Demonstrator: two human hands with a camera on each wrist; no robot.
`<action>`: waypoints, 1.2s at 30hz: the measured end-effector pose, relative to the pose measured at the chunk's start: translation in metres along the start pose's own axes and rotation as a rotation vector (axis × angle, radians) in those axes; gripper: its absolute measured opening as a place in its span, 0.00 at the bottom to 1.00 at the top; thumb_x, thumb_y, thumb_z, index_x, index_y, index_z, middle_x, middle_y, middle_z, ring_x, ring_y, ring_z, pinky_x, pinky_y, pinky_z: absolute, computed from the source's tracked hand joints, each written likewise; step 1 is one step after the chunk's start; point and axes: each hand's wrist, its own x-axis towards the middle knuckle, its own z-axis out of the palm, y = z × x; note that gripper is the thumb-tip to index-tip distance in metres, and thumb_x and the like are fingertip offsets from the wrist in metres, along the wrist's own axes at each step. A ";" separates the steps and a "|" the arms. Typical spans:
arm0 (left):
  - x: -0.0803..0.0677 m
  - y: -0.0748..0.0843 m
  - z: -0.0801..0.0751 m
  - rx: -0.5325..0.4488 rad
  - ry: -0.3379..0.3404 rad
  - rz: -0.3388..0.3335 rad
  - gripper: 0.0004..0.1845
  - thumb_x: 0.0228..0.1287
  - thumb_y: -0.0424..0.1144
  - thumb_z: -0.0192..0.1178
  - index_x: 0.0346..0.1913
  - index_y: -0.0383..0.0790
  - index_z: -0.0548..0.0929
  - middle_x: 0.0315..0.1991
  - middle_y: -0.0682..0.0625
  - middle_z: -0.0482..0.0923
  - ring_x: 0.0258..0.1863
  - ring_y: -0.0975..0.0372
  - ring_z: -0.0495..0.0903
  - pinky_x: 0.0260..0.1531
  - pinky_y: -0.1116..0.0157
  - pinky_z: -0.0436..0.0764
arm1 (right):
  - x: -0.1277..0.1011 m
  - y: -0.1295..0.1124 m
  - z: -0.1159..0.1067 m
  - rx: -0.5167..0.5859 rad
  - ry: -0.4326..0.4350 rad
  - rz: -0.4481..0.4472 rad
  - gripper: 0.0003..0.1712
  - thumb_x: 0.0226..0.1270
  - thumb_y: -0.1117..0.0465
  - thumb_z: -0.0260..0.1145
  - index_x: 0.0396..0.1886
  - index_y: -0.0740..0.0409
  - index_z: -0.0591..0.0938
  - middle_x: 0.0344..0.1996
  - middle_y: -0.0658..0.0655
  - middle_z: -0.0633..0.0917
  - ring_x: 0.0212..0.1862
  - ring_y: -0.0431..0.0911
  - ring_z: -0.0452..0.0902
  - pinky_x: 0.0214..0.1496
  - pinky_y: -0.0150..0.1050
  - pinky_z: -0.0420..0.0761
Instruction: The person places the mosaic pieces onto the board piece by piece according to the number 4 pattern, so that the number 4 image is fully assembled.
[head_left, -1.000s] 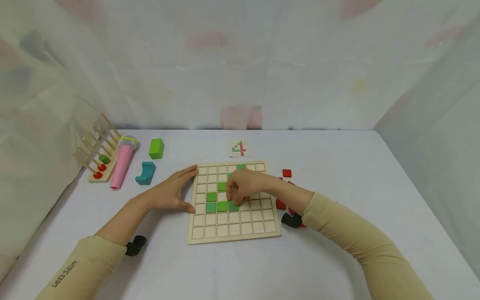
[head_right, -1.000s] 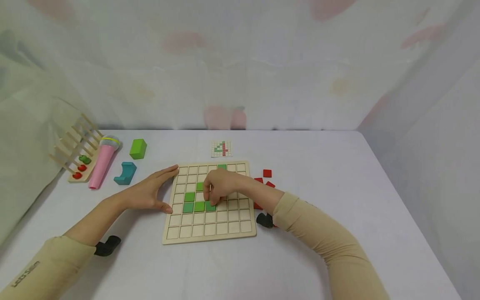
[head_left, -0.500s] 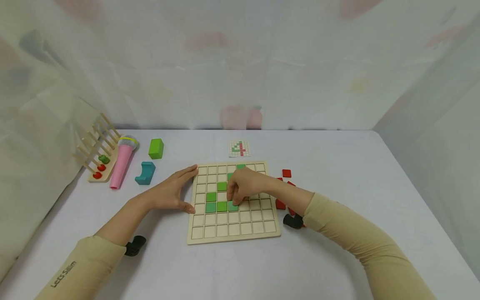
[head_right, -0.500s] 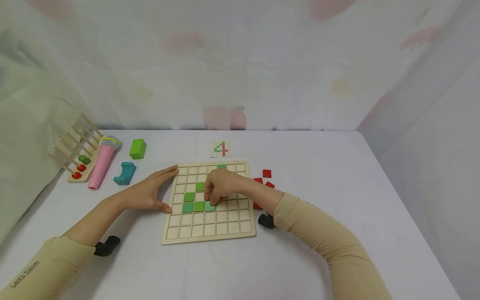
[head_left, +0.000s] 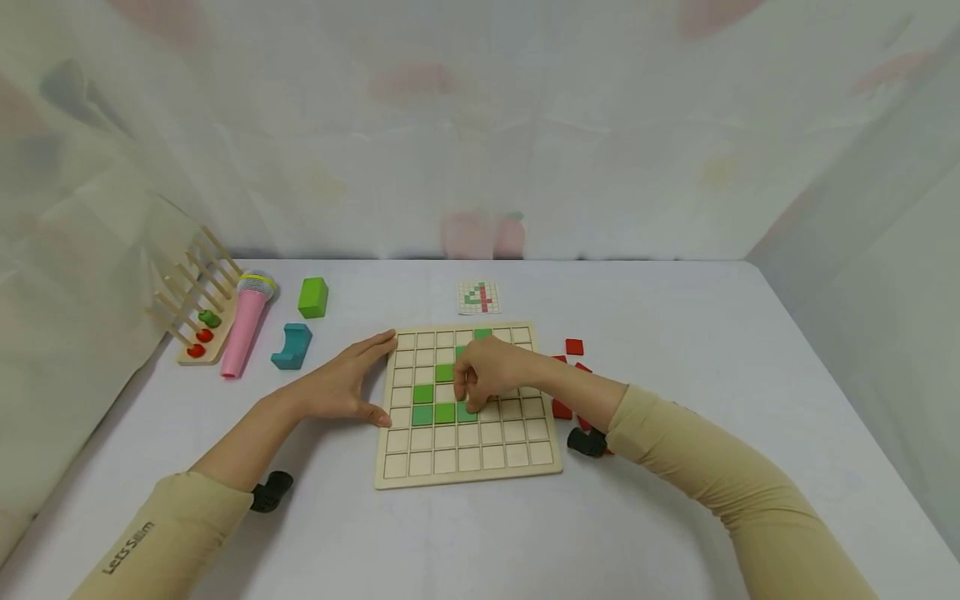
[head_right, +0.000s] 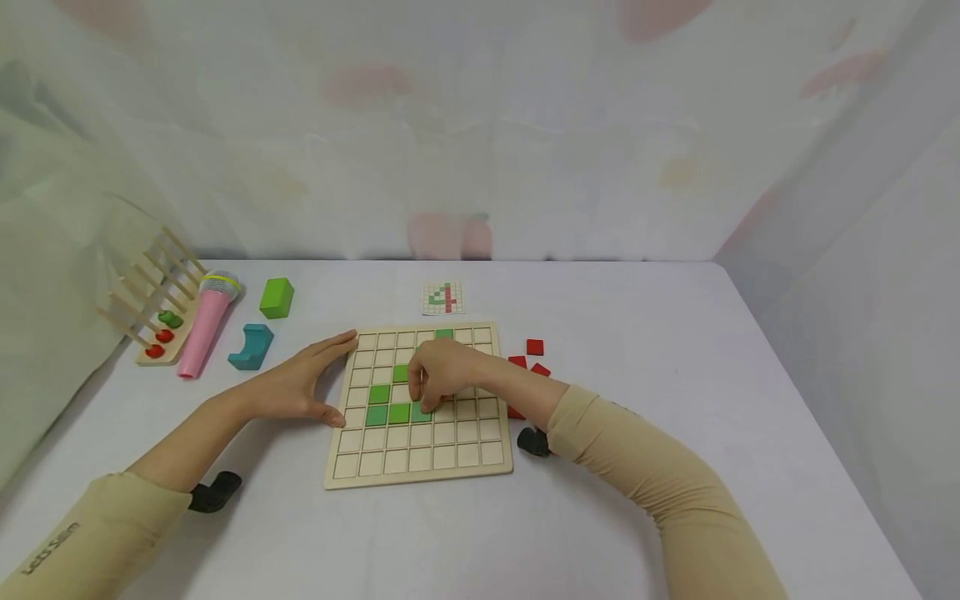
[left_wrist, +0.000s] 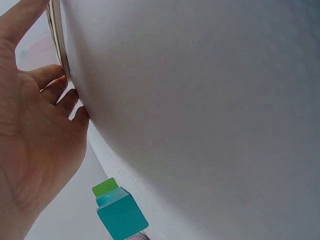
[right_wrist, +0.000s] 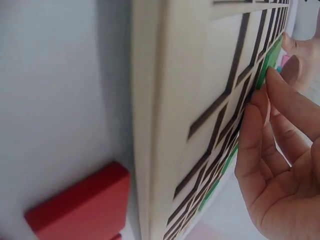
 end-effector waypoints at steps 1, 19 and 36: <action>0.000 0.000 0.000 -0.003 0.000 -0.001 0.69 0.35 0.63 0.79 0.78 0.36 0.52 0.81 0.43 0.44 0.80 0.43 0.47 0.75 0.41 0.55 | 0.000 0.001 -0.001 -0.007 0.003 -0.002 0.07 0.52 0.64 0.77 0.32 0.53 0.87 0.20 0.47 0.82 0.23 0.36 0.72 0.28 0.28 0.73; -0.001 0.001 0.000 -0.002 0.000 -0.008 0.69 0.35 0.63 0.79 0.78 0.36 0.52 0.81 0.43 0.44 0.80 0.43 0.47 0.75 0.41 0.55 | -0.029 0.045 -0.053 0.028 0.141 0.096 0.10 0.61 0.63 0.71 0.43 0.56 0.86 0.32 0.52 0.86 0.38 0.44 0.81 0.41 0.34 0.79; -0.002 0.003 -0.001 0.005 0.005 -0.006 0.69 0.36 0.62 0.78 0.78 0.35 0.52 0.81 0.42 0.44 0.79 0.43 0.48 0.75 0.40 0.55 | -0.062 0.110 -0.084 0.098 0.171 0.226 0.15 0.63 0.63 0.69 0.50 0.59 0.83 0.41 0.58 0.85 0.44 0.47 0.81 0.47 0.37 0.78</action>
